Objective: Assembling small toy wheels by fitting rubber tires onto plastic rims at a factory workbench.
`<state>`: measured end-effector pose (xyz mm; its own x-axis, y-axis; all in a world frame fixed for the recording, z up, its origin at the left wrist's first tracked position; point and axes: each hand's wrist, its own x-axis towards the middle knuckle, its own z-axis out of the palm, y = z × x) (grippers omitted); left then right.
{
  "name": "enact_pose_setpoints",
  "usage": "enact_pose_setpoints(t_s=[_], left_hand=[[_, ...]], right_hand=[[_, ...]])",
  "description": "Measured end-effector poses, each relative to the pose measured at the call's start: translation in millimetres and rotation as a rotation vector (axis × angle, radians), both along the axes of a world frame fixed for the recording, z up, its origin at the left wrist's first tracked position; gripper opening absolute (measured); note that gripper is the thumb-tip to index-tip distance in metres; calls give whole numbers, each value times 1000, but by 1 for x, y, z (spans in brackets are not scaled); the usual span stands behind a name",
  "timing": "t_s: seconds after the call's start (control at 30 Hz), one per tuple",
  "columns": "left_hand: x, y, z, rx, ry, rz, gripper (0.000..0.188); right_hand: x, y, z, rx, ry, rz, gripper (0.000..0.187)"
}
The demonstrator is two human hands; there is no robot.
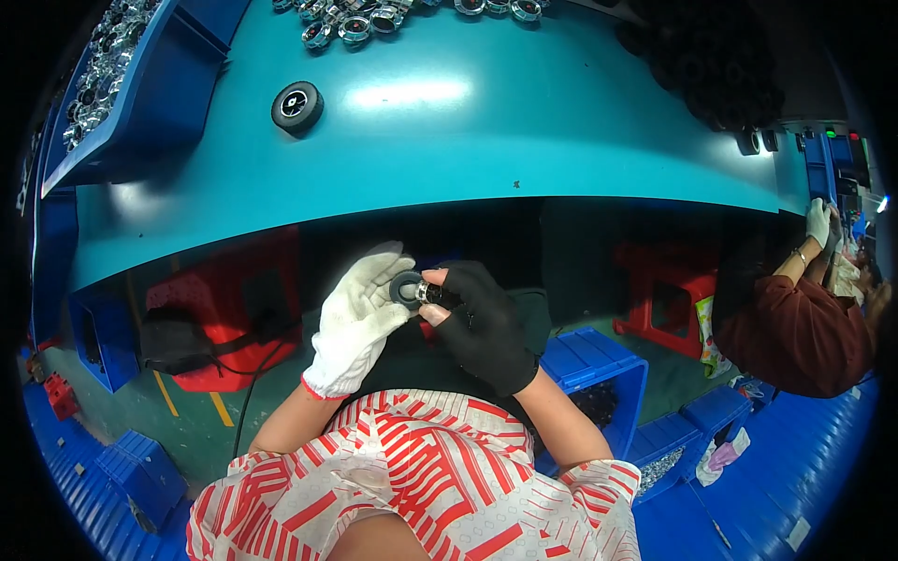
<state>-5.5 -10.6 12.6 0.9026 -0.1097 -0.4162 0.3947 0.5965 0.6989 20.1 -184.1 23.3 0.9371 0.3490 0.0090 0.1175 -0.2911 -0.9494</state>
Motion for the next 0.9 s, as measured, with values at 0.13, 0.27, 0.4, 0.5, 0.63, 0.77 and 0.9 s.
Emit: enact_pose_setpoints(t_s=[0.13,0.27,0.4,0.5,0.63,0.77,0.9], left_hand=[[-1,2,-5,21,47,-36,56],[4,4,3,202,48,-255,46],[4,-2,2,-223,92,-117,39],[-1,-2,-7,-267,98,-107,40],[-1,-4,-5,-259,83,-123,41],[-3,-2,-12,-352,88,-118,45],[-5,-2,-18,-355,92,-137,45]], right_hand=[[-1,0,-1,56,77,-29,34],[0,5,1,100,123,-52,34],[0,7,0,95,16,-24,35],[2,2,2,-109,-115,-37,35],[3,3,-2,-214,-244,38,33],[5,4,0,-275,-285,25,33],[10,4,-3,-289,-413,121,34]])
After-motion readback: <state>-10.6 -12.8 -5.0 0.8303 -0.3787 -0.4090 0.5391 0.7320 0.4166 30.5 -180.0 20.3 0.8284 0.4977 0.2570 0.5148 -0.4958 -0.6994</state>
